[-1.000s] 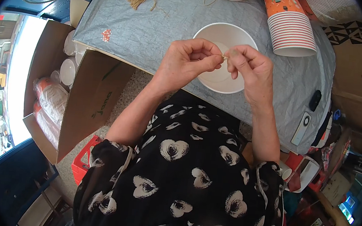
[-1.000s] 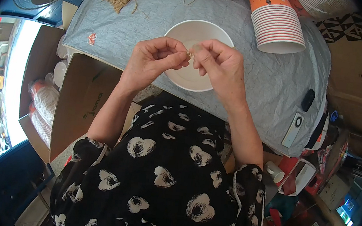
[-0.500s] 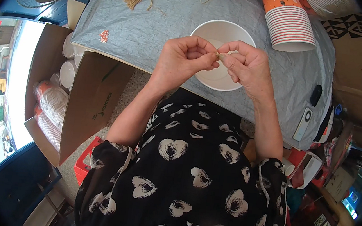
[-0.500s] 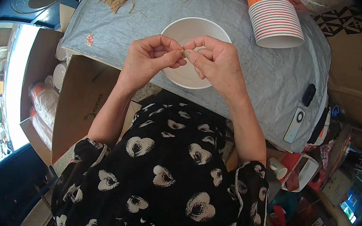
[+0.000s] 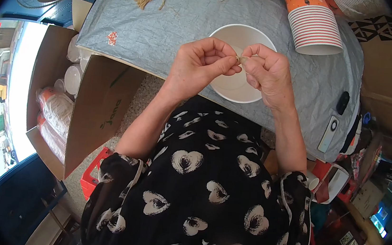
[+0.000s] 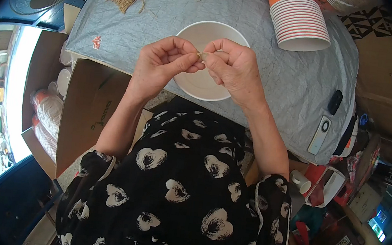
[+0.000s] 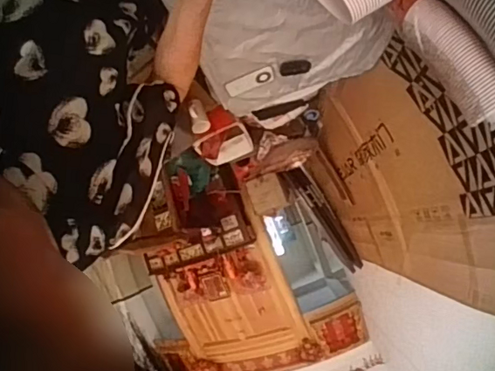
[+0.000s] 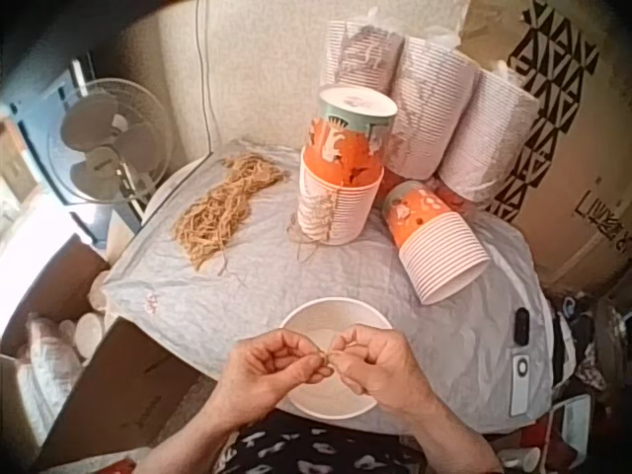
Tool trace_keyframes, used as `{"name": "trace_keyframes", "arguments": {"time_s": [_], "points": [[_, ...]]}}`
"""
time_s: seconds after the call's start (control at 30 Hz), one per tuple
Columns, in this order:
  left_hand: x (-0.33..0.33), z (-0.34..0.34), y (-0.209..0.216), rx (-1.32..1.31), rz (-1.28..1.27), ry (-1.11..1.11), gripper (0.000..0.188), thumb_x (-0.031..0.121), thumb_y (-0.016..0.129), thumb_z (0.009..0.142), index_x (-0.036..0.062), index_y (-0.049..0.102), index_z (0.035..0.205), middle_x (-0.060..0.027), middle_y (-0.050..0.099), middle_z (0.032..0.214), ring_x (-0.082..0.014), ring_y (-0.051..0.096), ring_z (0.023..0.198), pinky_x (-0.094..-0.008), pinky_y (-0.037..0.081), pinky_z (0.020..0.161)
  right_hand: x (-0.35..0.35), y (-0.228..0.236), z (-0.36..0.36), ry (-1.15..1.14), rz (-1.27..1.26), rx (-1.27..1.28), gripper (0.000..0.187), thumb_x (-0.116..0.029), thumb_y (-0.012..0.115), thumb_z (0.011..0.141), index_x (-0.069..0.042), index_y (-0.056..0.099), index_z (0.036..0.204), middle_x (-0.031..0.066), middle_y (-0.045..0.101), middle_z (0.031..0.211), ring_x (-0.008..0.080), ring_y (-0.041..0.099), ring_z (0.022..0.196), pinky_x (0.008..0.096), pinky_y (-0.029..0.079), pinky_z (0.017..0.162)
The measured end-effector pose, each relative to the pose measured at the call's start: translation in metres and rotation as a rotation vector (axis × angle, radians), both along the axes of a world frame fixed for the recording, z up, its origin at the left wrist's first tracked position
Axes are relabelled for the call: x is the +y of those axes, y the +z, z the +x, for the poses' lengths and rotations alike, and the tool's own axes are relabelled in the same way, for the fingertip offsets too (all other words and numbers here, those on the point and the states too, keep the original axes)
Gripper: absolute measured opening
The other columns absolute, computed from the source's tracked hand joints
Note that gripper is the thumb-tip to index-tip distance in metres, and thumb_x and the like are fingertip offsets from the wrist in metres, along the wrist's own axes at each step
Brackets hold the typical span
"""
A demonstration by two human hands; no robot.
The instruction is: Threading and tying thin strings through holes in paper bowls for packaging.
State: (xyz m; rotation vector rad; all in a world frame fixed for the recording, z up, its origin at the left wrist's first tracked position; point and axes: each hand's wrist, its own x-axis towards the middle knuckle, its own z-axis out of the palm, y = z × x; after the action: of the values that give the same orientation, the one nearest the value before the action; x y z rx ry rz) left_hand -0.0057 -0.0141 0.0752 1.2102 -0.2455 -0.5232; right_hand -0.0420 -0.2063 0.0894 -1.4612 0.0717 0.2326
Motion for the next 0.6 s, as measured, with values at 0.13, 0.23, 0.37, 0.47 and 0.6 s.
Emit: {"name": "trace_keyframes", "arguments": {"time_s": [0.13,0.23,0.37,0.47,0.6], "points": [[-0.002,-0.002,-0.004,0.004,-0.057,0.02,0.012,0.002,0.065,0.096,-0.006,0.062,0.105,-0.0106,0.071,0.095,-0.0148,0.072,0.089,-0.0244,0.06,0.08,0.002,-0.005,-0.003,-0.042,0.192,0.051,0.011,-0.009,0.065,0.095,0.001,0.062,0.098,-0.0028,0.054,0.064,0.0033,0.043,0.053,0.0194,0.032,0.045],[-0.002,-0.002,-0.005,0.007,-0.066,0.016,0.011,0.001,0.064,0.096,-0.006,0.062,0.105,-0.0106,0.071,0.095,-0.0148,0.072,0.088,-0.0244,0.06,0.08,0.001,-0.005,-0.004,-0.044,0.232,0.072,0.011,-0.009,0.064,0.095,0.001,0.062,0.099,-0.0022,0.055,0.065,0.0037,0.044,0.053,0.0189,0.032,0.045],[-0.002,-0.002,-0.005,0.012,-0.068,0.012,0.012,0.001,0.065,0.096,-0.006,0.062,0.105,-0.0104,0.071,0.094,-0.0147,0.072,0.088,-0.0241,0.06,0.079,-0.002,-0.002,-0.005,-0.09,0.228,0.061,0.012,-0.009,0.062,0.096,0.002,0.063,0.1,-0.0012,0.055,0.066,0.0043,0.048,0.054,0.0181,0.035,0.045],[-0.002,-0.002,-0.005,0.009,-0.052,0.014,0.012,0.001,0.065,0.096,-0.0061,0.062,0.105,-0.0102,0.071,0.094,-0.0143,0.072,0.087,-0.0236,0.06,0.078,-0.001,0.005,-0.003,-0.059,0.118,0.017,0.014,-0.011,0.063,0.096,0.003,0.063,0.1,-0.001,0.056,0.067,0.0047,0.051,0.056,0.0177,0.037,0.046],[-0.001,-0.002,-0.003,-0.02,-0.022,0.005,0.013,0.001,0.066,0.095,-0.0065,0.063,0.105,-0.0104,0.071,0.094,-0.0142,0.072,0.087,-0.0235,0.06,0.078,0.002,0.005,-0.002,-0.007,-0.015,-0.033,0.017,-0.014,0.064,0.097,0.003,0.063,0.101,-0.0012,0.057,0.069,0.0049,0.053,0.058,0.0174,0.039,0.048]]}}
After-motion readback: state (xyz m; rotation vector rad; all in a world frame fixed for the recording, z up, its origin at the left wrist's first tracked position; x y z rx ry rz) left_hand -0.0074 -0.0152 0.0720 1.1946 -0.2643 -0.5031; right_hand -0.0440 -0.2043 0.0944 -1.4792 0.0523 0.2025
